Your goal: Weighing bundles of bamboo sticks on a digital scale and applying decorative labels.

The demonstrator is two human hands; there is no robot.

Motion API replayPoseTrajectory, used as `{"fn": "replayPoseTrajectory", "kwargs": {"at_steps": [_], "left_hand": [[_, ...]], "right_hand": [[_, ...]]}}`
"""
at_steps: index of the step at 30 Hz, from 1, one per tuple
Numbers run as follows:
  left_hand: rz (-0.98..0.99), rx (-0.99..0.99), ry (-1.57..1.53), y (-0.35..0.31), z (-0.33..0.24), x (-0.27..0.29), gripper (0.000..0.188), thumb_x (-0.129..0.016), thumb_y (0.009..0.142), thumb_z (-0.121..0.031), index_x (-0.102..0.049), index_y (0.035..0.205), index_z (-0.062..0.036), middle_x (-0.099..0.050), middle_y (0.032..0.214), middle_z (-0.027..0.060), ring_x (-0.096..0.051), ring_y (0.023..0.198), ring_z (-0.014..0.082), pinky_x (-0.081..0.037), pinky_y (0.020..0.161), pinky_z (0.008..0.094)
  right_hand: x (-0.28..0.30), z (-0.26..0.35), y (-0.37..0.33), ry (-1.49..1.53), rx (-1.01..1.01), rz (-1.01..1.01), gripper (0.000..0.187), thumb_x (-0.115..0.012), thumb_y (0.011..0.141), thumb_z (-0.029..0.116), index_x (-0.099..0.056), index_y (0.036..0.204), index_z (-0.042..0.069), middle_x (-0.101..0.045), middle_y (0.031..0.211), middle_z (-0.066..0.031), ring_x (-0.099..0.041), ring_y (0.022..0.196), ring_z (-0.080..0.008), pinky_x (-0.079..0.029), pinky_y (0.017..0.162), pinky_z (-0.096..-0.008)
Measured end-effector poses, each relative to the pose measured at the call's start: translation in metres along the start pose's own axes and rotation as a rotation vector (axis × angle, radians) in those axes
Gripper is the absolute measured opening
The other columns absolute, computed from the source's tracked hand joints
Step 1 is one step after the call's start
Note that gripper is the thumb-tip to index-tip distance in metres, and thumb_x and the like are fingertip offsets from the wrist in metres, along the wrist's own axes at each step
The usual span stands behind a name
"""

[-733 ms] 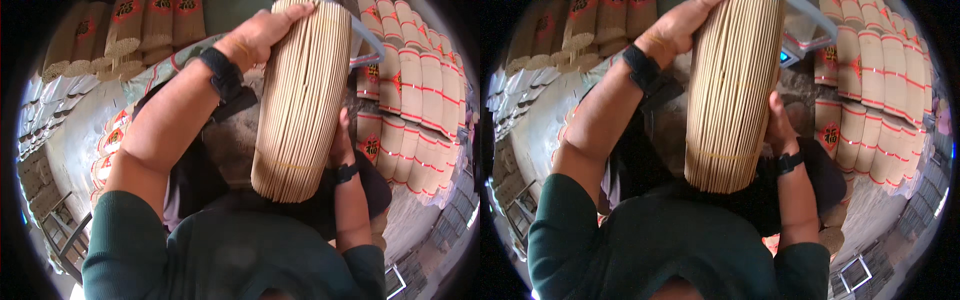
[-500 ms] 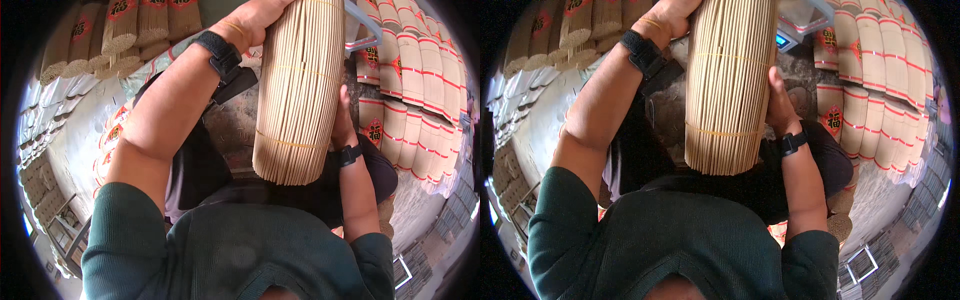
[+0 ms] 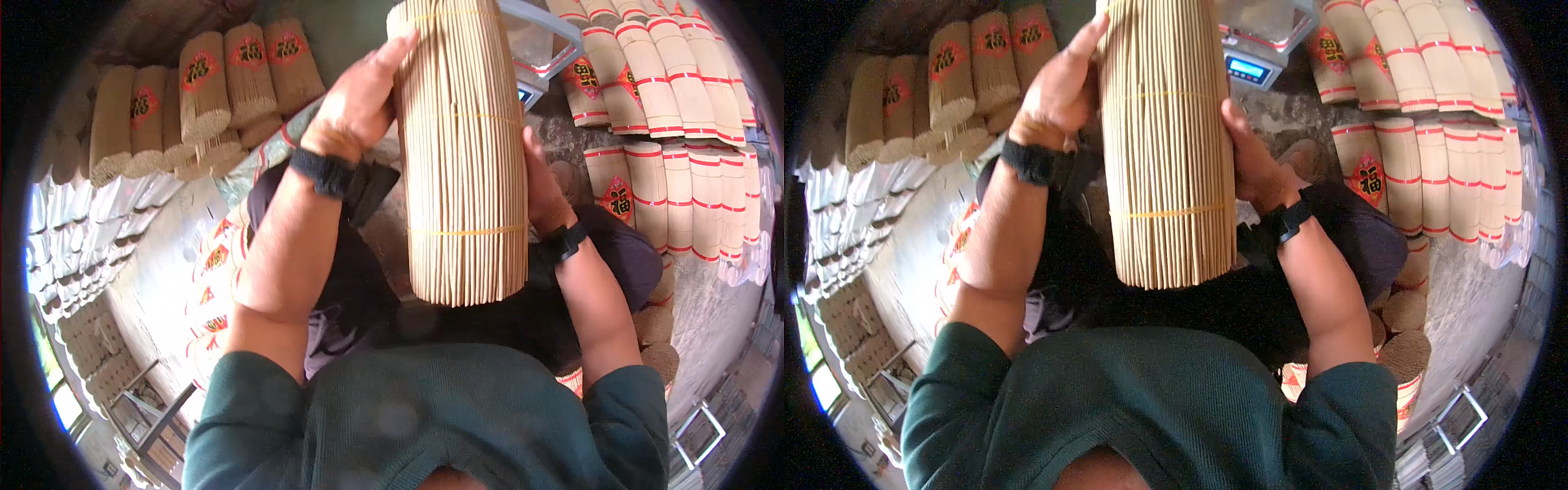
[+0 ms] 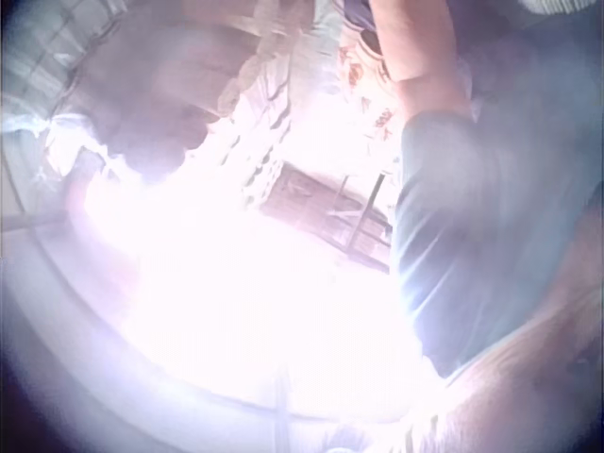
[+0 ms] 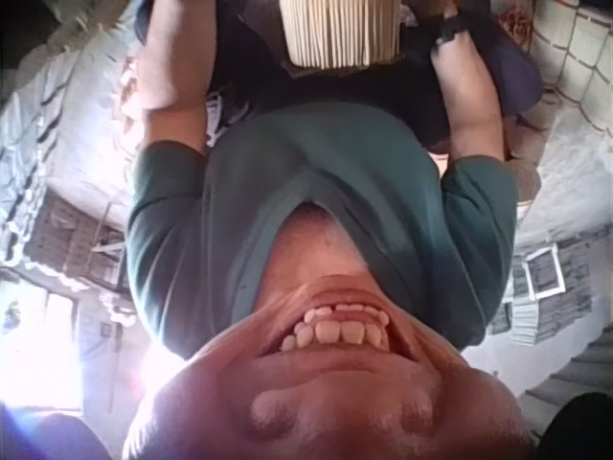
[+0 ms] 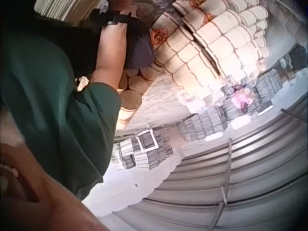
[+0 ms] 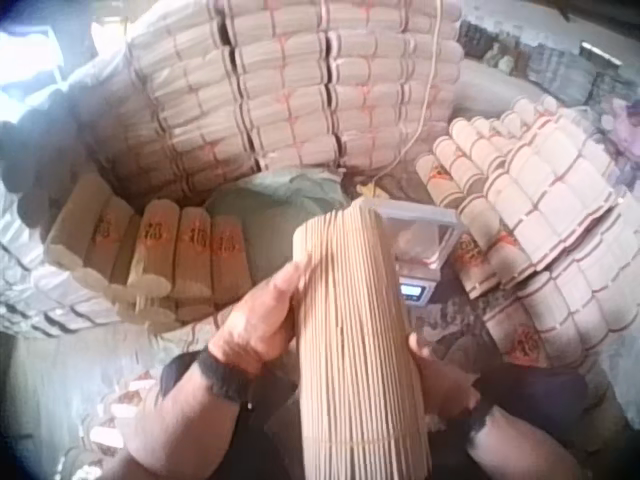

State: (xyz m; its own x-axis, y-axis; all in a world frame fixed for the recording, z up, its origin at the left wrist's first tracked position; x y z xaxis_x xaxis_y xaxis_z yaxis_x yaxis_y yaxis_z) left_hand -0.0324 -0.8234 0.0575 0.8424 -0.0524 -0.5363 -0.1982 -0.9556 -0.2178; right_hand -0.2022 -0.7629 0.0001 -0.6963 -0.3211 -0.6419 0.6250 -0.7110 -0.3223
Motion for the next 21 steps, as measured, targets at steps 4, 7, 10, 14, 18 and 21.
{"fn": "replayPoseTrajectory", "kwargs": {"at_steps": [4, 7, 10, 14, 18, 21], "left_hand": [[-0.088, 0.118, -0.053, -0.031, 0.025, 0.006, 0.048, -0.057, 0.091, -0.037, -0.054, 0.120, 0.0014, -0.063, 0.109, 0.0075, -0.058, 0.097, 0.0145, -0.045, 0.087, 0.0287], [-0.036, 0.097, -0.084, -0.058, 0.029, -0.029, 0.053, -0.064, 0.089, -0.029, -0.046, 0.126, 0.0035, -0.059, 0.117, 0.0098, -0.057, 0.105, 0.0178, -0.044, 0.094, 0.0321], [0.018, 0.075, -0.021, -0.064, 0.028, -0.041, 0.053, -0.067, 0.086, -0.023, -0.045, 0.126, 0.0047, -0.059, 0.118, 0.0107, -0.057, 0.105, 0.0180, -0.045, 0.094, 0.0316], [0.085, 0.116, -0.077, -0.061, 0.032, -0.031, 0.056, -0.070, 0.083, -0.019, -0.043, 0.126, 0.0052, -0.058, 0.118, 0.0114, -0.058, 0.106, 0.0192, -0.045, 0.096, 0.0320], [0.110, 0.059, 0.053, -0.063, 0.034, -0.030, 0.061, -0.068, 0.084, -0.029, -0.042, 0.129, 0.0034, -0.057, 0.120, 0.0104, -0.056, 0.109, 0.0177, -0.045, 0.096, 0.0319], [0.078, 0.061, 0.070, -0.068, 0.038, -0.027, 0.066, -0.069, 0.083, -0.028, -0.039, 0.132, 0.0041, -0.055, 0.121, 0.0114, -0.055, 0.110, 0.0185, -0.045, 0.097, 0.0325]], "right_hand": [[-0.005, 0.007, -0.014, -0.194, 0.129, -0.028, 0.056, -0.039, 0.096, 0.053, -0.049, 0.126, 0.007, -0.062, 0.110, -0.0048, -0.062, 0.094, -0.0142, -0.053, 0.081, -0.0314], [0.001, -0.001, -0.019, 0.034, 0.007, -0.081, 0.055, -0.039, 0.096, 0.052, -0.049, 0.127, 0.007, -0.062, 0.110, -0.0039, -0.061, 0.094, -0.0141, -0.053, 0.081, -0.0317], [0.007, 0.003, -0.014, -0.061, 0.072, -0.061, 0.056, -0.038, 0.096, 0.052, -0.049, 0.127, 0.007, -0.061, 0.112, -0.0034, -0.060, 0.097, -0.0138, -0.052, 0.082, -0.0306], [-0.015, 0.013, -0.029, -0.308, 0.155, -0.045, 0.062, -0.036, 0.094, 0.059, -0.048, 0.129, 0.009, -0.059, 0.115, -0.0053, -0.059, 0.100, -0.0138, -0.051, 0.084, -0.0316], [-0.017, 0.010, -0.028, -0.323, 0.113, -0.068, 0.067, -0.037, 0.092, 0.062, -0.046, 0.131, 0.009, -0.058, 0.117, -0.0069, -0.058, 0.102, -0.0145, -0.051, 0.084, -0.0322], [-0.015, 0.001, -0.026, -0.229, 0.026, -0.099, 0.069, -0.038, 0.091, 0.063, -0.044, 0.133, 0.009, -0.057, 0.118, -0.0080, -0.058, 0.103, -0.0155, -0.051, 0.084, -0.0322]]}}
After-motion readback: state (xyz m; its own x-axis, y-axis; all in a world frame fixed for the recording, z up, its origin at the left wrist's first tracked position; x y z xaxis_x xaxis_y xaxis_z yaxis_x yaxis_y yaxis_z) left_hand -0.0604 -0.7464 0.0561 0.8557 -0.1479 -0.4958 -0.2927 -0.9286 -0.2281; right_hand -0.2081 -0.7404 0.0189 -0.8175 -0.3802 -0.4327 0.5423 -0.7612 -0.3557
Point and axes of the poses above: each hand's wrist, its own y-axis towards the middle knuckle, its own x-axis out of the back of the hand, z = x × y, the point moved 8 cm from there along y, towards the middle knuckle
